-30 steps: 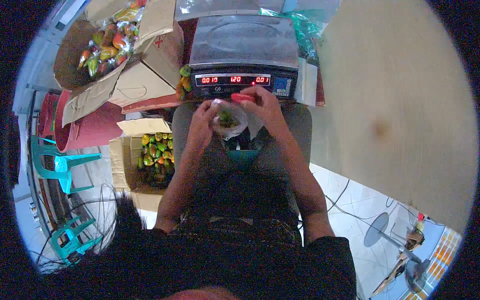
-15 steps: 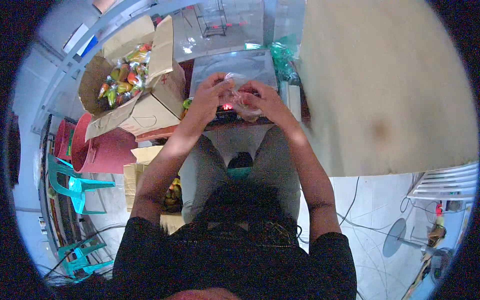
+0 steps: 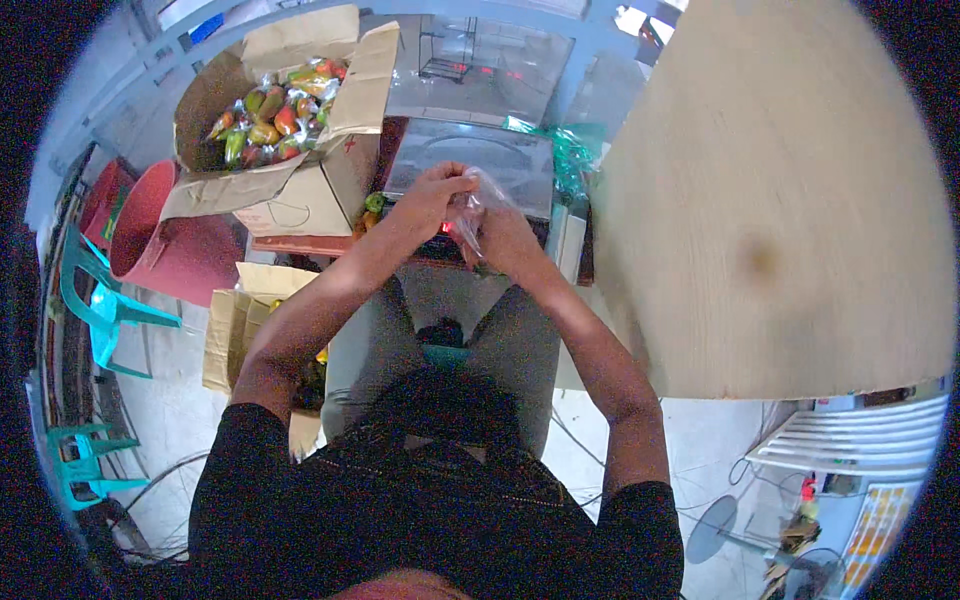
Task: The person weighs several peppers on a scale and then places them into a plastic bag.
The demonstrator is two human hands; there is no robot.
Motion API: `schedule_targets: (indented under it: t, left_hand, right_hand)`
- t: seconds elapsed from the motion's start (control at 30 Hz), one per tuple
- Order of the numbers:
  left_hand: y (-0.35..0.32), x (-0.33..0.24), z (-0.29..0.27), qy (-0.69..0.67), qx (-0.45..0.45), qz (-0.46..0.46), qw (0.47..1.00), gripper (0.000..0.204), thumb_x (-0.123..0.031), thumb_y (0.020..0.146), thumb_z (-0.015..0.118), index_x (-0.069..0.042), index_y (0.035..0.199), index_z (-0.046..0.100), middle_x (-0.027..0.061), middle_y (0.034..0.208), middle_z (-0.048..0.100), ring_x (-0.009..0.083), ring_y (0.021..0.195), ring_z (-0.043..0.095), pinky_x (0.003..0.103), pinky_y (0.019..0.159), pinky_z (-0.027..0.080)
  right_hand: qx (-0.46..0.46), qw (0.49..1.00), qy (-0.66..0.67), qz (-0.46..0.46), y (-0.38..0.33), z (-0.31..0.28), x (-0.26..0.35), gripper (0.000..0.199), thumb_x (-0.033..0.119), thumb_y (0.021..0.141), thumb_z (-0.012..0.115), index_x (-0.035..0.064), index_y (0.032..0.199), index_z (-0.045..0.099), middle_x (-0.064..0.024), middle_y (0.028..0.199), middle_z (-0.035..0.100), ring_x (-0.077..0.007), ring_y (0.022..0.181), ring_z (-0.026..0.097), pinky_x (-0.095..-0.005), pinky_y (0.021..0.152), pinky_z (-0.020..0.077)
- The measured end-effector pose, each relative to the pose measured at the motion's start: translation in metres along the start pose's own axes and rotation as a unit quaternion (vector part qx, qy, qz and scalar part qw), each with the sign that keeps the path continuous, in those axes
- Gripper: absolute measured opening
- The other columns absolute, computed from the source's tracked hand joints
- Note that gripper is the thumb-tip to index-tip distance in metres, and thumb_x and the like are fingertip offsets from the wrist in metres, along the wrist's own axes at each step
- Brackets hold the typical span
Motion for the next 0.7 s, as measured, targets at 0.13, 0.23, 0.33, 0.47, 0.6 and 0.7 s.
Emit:
schedule_targets:
  t: [0.13, 0.23, 0.33, 0.47, 0.6, 0.7]
  left_hand:
    - [-0.007, -0.015, -0.030, 0.075, -0.027, 0.052, 0.995, 0.016, -0.011, 0.075, 0.060, -0.004, 0.087, 0.050, 0.0027, 0.065, 0.052, 0.0117, 0.051, 0.052, 0.023, 0.049, 0.046]
    - [-0.008, -0.016, -0.048, 0.106, -0.075, 0.055, 0.990, 0.014, -0.013, 0.076, 0.059, -0.005, 0.084, 0.051, 0.0019, 0.064, 0.052, 0.0110, 0.049, 0.051, 0.022, 0.048, 0.045]
    - [-0.013, -0.024, -0.048, 0.235, -0.055, 0.102, 0.965, 0.014, -0.015, 0.077, 0.057, -0.004, 0.083, 0.052, 0.0026, 0.064, 0.052, 0.0120, 0.051, 0.052, 0.023, 0.048, 0.042]
    - [-0.031, -0.049, -0.030, 0.470, -0.049, 0.231, 0.850, 0.017, -0.014, 0.073, 0.059, -0.001, 0.082, 0.053, 0.0063, 0.062, 0.051, 0.0146, 0.052, 0.051, 0.026, 0.051, 0.041]
    - [-0.045, -0.058, -0.019, 0.528, -0.047, 0.214, 0.820, 0.017, -0.009, 0.068, 0.061, -0.001, 0.082, 0.054, 0.0096, 0.062, 0.050, 0.0165, 0.056, 0.048, 0.028, 0.054, 0.039]
    - [-0.049, -0.055, -0.025, 0.488, -0.053, 0.288, 0.822, 0.014, -0.002, 0.071, 0.056, -0.001, 0.085, 0.054, 0.0041, 0.073, 0.055, 0.0138, 0.064, 0.050, 0.027, 0.059, 0.041]
  right_hand:
    - [0.128, 0.982, 0.046, 0.129, 0.003, -0.018, -0.001, 0.024, 0.026, 0.078, 0.052, 0.0035, 0.086, 0.056, -0.0167, 0.074, 0.055, -0.0314, 0.075, 0.054, -0.0392, 0.066, 0.0419]
    - [0.133, 0.986, 0.036, 0.094, 0.005, -0.025, 0.001, 0.021, 0.023, 0.077, 0.052, 0.0047, 0.086, 0.056, -0.0153, 0.077, 0.055, -0.0328, 0.080, 0.053, -0.0399, 0.069, 0.0412]
    - [0.074, 0.997, -0.039, 0.002, 0.014, -0.041, 0.006, 0.019, 0.021, 0.076, 0.054, 0.0031, 0.082, 0.055, -0.0138, 0.072, 0.052, -0.0308, 0.073, 0.052, -0.0381, 0.063, 0.0400]
    - [0.008, 0.999, -0.006, -0.037, 0.021, -0.048, 0.015, 0.016, 0.018, 0.077, 0.055, 0.0018, 0.080, 0.055, -0.0127, 0.071, 0.051, -0.0298, 0.069, 0.051, -0.0366, 0.061, 0.0391]
    - [0.000, 0.998, 0.064, -0.006, 0.022, -0.055, 0.025, 0.016, 0.018, 0.078, 0.054, 0.0023, 0.080, 0.055, -0.0123, 0.072, 0.051, -0.0307, 0.070, 0.051, -0.0384, 0.063, 0.0398]
    - [-0.051, 0.999, 0.006, -0.012, 0.015, -0.047, 0.027, 0.017, 0.019, 0.076, 0.055, 0.0030, 0.080, 0.055, -0.0124, 0.072, 0.052, -0.0306, 0.071, 0.052, -0.0387, 0.064, 0.0405]
Point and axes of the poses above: each hand's wrist, its own y-axis towards the middle knuckle, its own z-axis out of the palm, x = y × z, the point moved 1 cm from there along y, towards the middle knuckle
